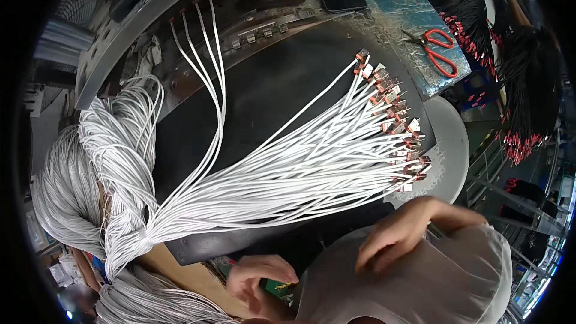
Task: Manually inserting terminal ends of wire bundles into a processing machine.
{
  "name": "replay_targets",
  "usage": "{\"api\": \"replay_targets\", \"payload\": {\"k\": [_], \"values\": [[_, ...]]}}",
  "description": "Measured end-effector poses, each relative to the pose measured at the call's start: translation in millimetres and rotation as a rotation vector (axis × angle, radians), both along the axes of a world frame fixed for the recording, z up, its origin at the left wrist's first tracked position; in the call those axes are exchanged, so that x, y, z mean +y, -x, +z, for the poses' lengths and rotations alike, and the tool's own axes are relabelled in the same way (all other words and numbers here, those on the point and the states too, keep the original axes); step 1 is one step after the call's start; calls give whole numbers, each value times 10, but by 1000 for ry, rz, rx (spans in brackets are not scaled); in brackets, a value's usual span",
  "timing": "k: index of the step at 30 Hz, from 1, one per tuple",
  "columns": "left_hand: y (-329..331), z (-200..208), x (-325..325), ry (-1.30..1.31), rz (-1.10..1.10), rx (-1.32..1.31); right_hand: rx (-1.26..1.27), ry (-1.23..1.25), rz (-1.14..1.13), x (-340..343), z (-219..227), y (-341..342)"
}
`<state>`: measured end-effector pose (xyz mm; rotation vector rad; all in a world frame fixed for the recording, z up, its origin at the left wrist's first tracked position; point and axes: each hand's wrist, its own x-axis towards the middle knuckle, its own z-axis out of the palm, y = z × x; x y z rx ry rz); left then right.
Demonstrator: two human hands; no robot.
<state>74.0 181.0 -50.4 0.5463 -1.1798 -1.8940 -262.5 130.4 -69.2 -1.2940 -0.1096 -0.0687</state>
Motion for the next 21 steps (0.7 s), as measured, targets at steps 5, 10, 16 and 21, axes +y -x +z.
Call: {"api": "replay_targets", "payload": {"k": [5, 10, 16, 21], "values": [[-117, -1031, 1049, -540, 594, -154, 1070, -649, -1036, 934, -1158, 218], [27, -1342, 893, -556, 1090, -350, 469, -721, -1670, 834, -1588, -20], [38, -1222, 786, -586, 1060, -286, 199, -917, -1587, 828, -1676, -71], [11, -1206, 840, -582, 1087, -393, 32, -990, -1509, 836, -1843, -99]]}}
